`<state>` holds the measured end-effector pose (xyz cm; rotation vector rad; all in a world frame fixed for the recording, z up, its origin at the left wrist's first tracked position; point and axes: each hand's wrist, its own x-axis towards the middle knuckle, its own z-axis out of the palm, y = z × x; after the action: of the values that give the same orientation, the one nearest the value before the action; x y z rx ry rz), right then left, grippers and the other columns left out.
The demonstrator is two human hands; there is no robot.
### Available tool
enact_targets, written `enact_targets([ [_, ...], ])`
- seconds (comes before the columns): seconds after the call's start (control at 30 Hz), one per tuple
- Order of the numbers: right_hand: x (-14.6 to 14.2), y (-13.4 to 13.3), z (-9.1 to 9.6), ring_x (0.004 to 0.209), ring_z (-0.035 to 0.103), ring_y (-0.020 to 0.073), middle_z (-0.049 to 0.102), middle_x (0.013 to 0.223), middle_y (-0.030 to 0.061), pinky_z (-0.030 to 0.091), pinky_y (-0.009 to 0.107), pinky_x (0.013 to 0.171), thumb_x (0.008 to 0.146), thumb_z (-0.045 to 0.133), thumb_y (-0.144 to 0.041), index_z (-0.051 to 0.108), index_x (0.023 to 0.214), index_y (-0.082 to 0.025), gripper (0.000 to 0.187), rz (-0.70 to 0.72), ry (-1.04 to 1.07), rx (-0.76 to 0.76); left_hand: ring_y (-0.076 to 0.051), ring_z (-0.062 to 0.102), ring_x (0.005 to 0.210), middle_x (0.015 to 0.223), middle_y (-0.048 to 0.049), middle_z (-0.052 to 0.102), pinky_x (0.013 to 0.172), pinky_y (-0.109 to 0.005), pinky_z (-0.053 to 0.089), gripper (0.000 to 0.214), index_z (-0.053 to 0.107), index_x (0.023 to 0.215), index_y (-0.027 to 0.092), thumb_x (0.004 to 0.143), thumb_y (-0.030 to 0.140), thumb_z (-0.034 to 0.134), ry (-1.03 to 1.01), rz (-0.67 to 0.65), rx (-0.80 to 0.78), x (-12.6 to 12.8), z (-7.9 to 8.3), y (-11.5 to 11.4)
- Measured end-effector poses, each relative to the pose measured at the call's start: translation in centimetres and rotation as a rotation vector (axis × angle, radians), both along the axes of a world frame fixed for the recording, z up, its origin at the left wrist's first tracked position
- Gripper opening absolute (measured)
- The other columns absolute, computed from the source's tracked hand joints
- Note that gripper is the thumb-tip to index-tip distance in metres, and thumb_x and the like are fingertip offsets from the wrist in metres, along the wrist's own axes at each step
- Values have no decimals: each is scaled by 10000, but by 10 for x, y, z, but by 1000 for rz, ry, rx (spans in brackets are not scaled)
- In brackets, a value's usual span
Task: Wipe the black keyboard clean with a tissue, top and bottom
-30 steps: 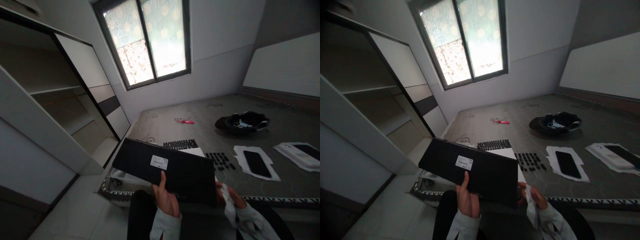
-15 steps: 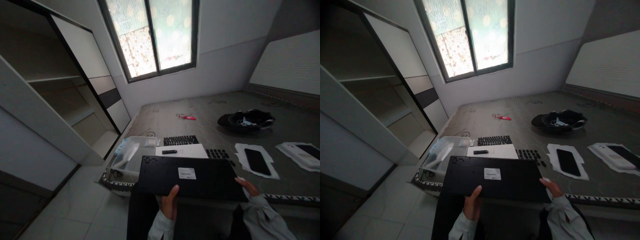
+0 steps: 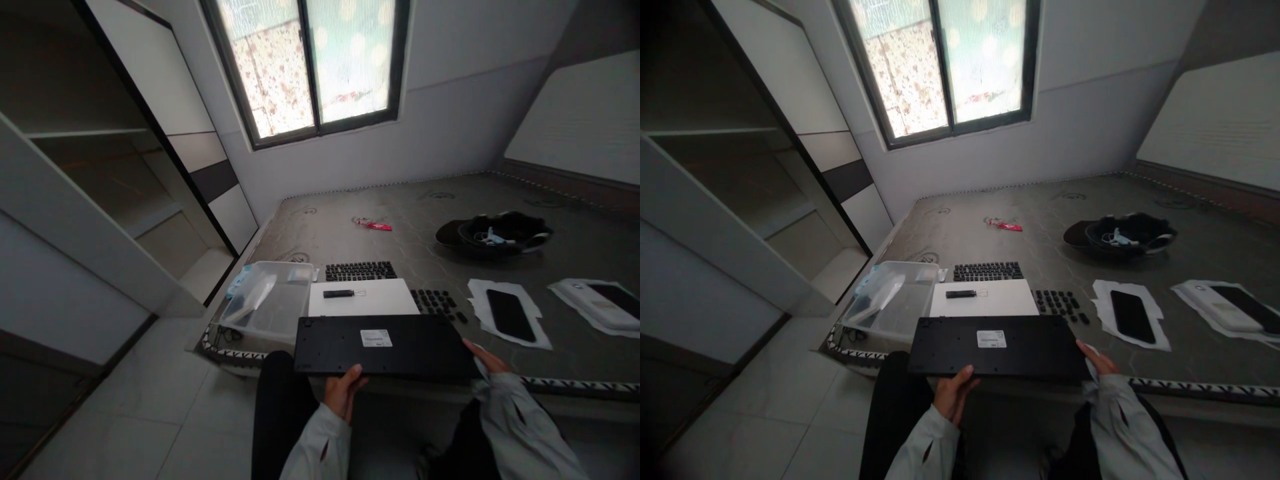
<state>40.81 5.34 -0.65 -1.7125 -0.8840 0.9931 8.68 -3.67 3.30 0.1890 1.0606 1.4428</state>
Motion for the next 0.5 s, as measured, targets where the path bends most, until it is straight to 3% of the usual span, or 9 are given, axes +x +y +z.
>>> enact_targets([
  [0.2,-6,-1,7,1084,561,343,702,779,63,488,411,920,542,641,-352,673,667,-214,190,-76,-17,-54,-258,658,889,921,-149,689,738,-338,568,519,644,970,73,508,191,850,20,-19,-29,-2,-11,5],
  [0.5,-10,15,11,1054,581,327,691,735,55,492,373,909,529,663,-396,649,599,-234,177,-29,-69,5,-239,680,744,786,-98,680,666,-328,586,485,617,855,95,468,242,870,109,24,-104,-26,-22,-9],
])
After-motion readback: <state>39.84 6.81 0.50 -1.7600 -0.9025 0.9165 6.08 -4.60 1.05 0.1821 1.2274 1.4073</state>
